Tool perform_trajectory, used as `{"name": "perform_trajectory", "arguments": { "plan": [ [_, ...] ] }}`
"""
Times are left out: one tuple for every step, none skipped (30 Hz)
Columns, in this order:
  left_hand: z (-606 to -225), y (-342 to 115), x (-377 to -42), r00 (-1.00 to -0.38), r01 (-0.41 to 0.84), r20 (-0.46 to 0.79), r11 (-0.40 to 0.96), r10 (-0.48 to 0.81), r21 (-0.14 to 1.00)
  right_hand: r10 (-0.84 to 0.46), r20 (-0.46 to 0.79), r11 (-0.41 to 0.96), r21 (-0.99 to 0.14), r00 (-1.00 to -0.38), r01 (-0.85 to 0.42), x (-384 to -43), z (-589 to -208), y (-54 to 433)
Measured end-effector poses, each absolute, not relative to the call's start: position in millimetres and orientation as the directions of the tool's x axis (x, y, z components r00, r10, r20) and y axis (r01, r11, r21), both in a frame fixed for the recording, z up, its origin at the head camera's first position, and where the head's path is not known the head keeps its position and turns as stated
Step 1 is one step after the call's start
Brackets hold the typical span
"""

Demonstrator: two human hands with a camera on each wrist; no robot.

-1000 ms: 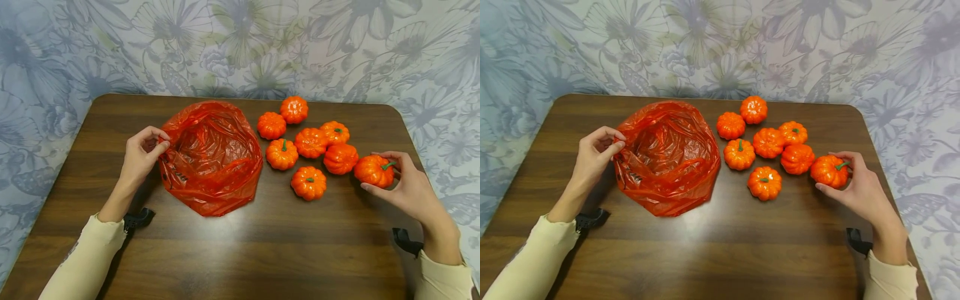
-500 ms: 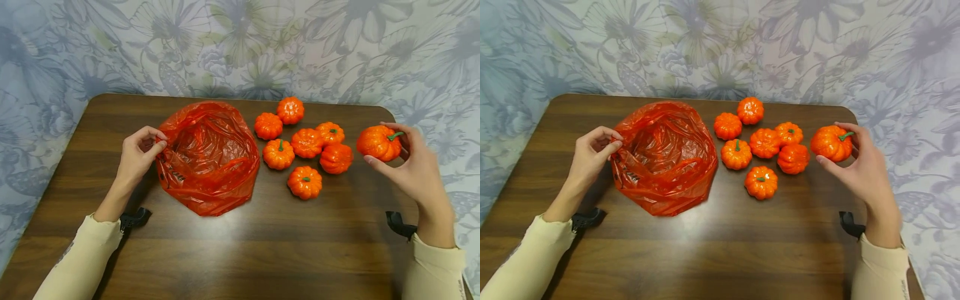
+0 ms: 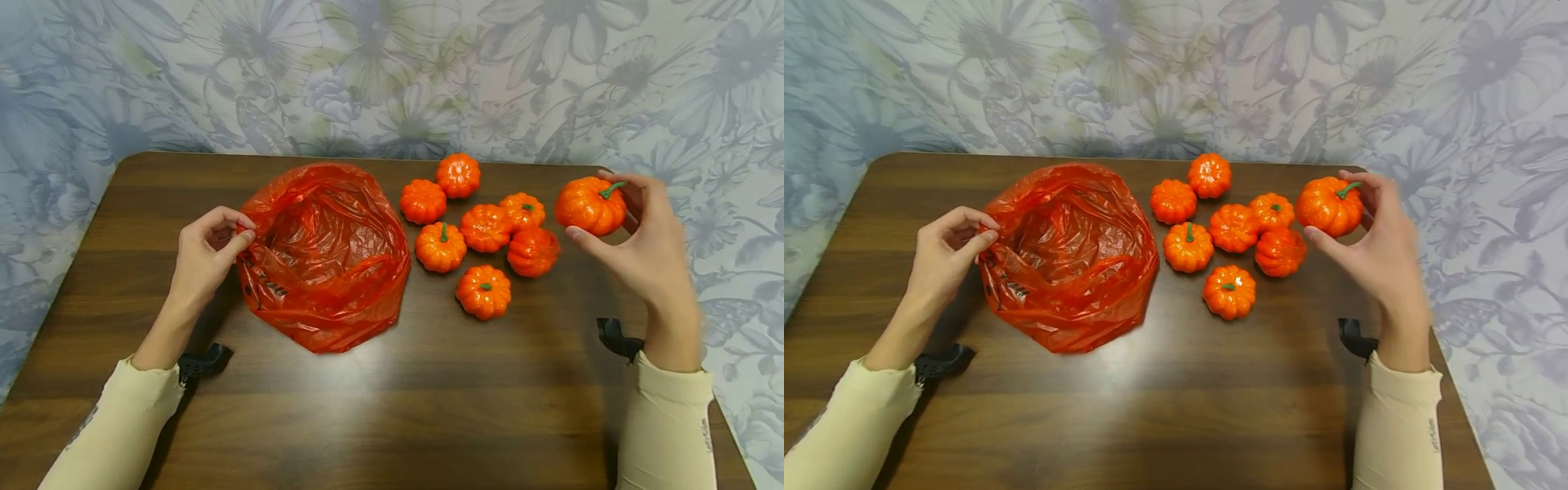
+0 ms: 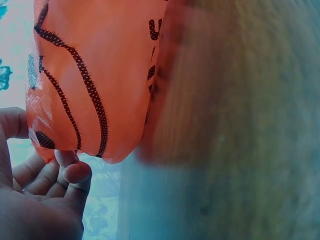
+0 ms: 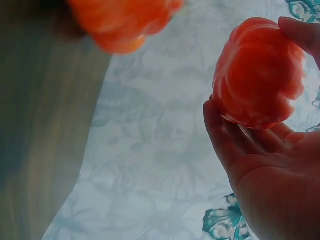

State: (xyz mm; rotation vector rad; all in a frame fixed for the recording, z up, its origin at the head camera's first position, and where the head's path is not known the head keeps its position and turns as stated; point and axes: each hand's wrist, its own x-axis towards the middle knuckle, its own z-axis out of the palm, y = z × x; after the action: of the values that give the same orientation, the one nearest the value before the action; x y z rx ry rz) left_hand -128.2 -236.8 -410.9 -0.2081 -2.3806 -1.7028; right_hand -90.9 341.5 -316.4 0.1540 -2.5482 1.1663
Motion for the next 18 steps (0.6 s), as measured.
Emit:
{"name": "perform_trajectory", "arguments": {
  "plan": [
    [-410.5, -237.6, -127.7, -0.969, 0.232, 0.248, 0.324, -0.008, 0.917, 0.035, 0.353, 0.653, -0.716, -0.935, -0.246, -93.2, -315.1, 337.5],
    [-410.2, -238.5, -127.3, -0.969, 0.232, 0.248, 0.325, -0.01, 0.917, 0.026, 0.361, 0.645, -0.719, -0.932, -0.26, -95.9, -314.2, 333.3],
    [-410.0, -239.1, -126.9, -0.969, 0.231, 0.249, 0.326, -0.013, 0.917, 0.015, 0.368, 0.643, -0.715, -0.93, -0.273, -98.7, -313.6, 328.9],
    [-409.8, -239.7, -126.6, -0.968, 0.23, 0.249, 0.327, -0.016, 0.917, 0.008, 0.37, 0.645, -0.712, -0.929, -0.278, -101.5, -313.0, 324.1],
    [-409.8, -240.1, -126.3, -0.968, 0.23, 0.249, 0.327, -0.018, 0.917, 0.002, 0.367, 0.642, -0.714, -0.93, -0.281, -104.3, -312.5, 318.8],
    [-409.7, -240.2, -126.1, -0.968, 0.229, 0.249, 0.324, -0.018, 0.918, -0.002, 0.361, 0.638, -0.717, -0.932, -0.279, -106.9, -311.9, 313.2],
    [-409.8, -240.2, -126.0, -0.969, 0.229, 0.248, 0.323, -0.018, 0.918, -0.008, 0.356, 0.636, -0.72, -0.935, -0.28, -109.5, -311.4, 307.3],
    [-409.9, -240.0, -126.0, -0.969, 0.229, 0.247, 0.321, -0.017, 0.919, -0.014, 0.352, 0.635, -0.72, -0.936, -0.28, -112.0, -310.8, 301.2],
    [-410.0, -239.6, -126.0, -0.969, 0.229, 0.246, 0.319, -0.015, 0.92, -0.018, 0.348, 0.636, -0.72, -0.937, -0.279, -114.5, -310.1, 294.9],
    [-410.0, -239.2, -126.1, -0.969, 0.229, 0.246, 0.317, -0.014, 0.92, -0.021, 0.337, 0.631, -0.726, -0.941, -0.274, -116.6, -309.4, 288.3],
    [-410.0, -238.7, -126.2, -0.969, 0.23, 0.246, 0.314, -0.012, 0.921, -0.029, 0.33, 0.624, -0.732, -0.944, -0.275, -118.7, -308.8, 281.9],
    [-410.0, -238.2, -126.5, -0.969, 0.231, 0.247, 0.313, -0.012, 0.921, -0.039, 0.326, 0.621, -0.732, -0.945, -0.278, -120.7, -308.4, 275.4],
    [-410.0, -237.7, -126.8, -0.969, 0.232, 0.248, 0.313, -0.012, 0.921, -0.052, 0.324, 0.616, -0.734, -0.945, -0.285, -122.8, -308.0, 269.0],
    [-410.0, -237.2, -127.2, -0.968, 0.233, 0.249, 0.315, -0.012, 0.92, -0.065, 0.32, 0.611, -0.736, -0.945, -0.291, -124.8, -307.5, 262.5],
    [-409.9, -236.8, -127.5, -0.968, 0.233, 0.25, 0.318, -0.012, 0.919, -0.077, 0.317, 0.604, -0.74, -0.945, -0.297, -126.5, -307.3, 255.8],
    [-410.0, -236.5, -128.0, -0.968, 0.233, 0.25, 0.322, -0.011, 0.918, -0.093, 0.32, 0.597, -0.74, -0.943, -0.31, -128.2, -307.6, 248.9],
    [-410.0, -236.3, -128.5, -0.968, 0.233, 0.25, 0.326, -0.011, 0.916, -0.109, 0.327, 0.591, -0.738, -0.939, -0.326, -129.9, -308.3, 241.5],
    [-410.3, -236.2, -129.0, -0.968, 0.233, 0.25, 0.327, -0.01, 0.916, -0.127, 0.334, 0.581, -0.738, -0.934, -0.343, -131.4, -309.6, 232.9]
  ]
}}
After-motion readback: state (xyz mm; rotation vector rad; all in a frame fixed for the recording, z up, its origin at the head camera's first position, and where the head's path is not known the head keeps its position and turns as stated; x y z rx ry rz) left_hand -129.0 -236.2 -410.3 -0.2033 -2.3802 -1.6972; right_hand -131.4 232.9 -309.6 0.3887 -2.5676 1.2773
